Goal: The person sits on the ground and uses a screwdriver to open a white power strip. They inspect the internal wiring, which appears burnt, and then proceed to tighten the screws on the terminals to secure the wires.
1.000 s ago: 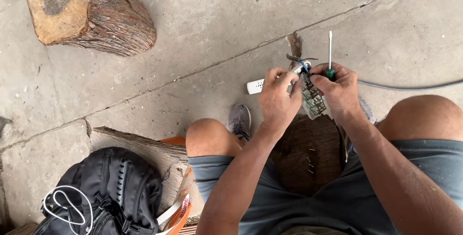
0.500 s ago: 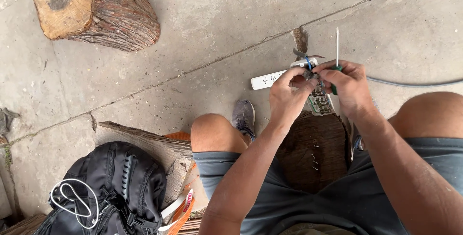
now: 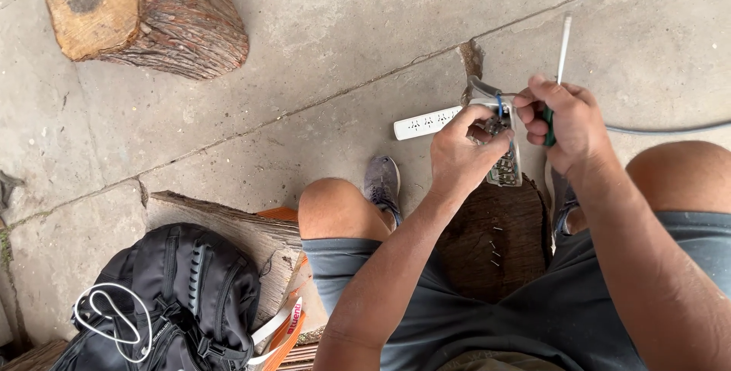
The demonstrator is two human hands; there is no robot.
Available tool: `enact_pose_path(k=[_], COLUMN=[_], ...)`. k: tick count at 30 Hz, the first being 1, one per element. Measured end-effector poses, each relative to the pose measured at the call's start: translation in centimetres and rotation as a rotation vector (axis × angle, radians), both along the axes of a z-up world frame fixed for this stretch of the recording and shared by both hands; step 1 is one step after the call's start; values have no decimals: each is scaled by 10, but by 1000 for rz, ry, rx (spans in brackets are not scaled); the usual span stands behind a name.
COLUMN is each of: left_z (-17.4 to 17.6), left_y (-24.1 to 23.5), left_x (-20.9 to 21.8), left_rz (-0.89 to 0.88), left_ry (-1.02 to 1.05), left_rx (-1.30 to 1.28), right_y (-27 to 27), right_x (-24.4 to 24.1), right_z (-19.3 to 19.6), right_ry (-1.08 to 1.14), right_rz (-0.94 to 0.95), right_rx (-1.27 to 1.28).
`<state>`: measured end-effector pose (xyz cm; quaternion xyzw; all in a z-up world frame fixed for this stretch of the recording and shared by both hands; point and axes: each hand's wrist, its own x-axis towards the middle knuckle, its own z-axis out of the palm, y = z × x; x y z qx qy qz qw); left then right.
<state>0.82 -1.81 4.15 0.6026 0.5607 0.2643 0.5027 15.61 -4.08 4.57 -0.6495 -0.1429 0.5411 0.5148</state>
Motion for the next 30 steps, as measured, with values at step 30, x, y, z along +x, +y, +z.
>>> enact_pose_path(k=[30], left_z=[-35], left_y=[3], left_x=[9], left_rz=[-410], left_ry=[-138], left_rx=[278], right_y=[-23], right_x=[84], right_z=[26], right_ry=[-621], right_rz=[780], right_rx=[500])
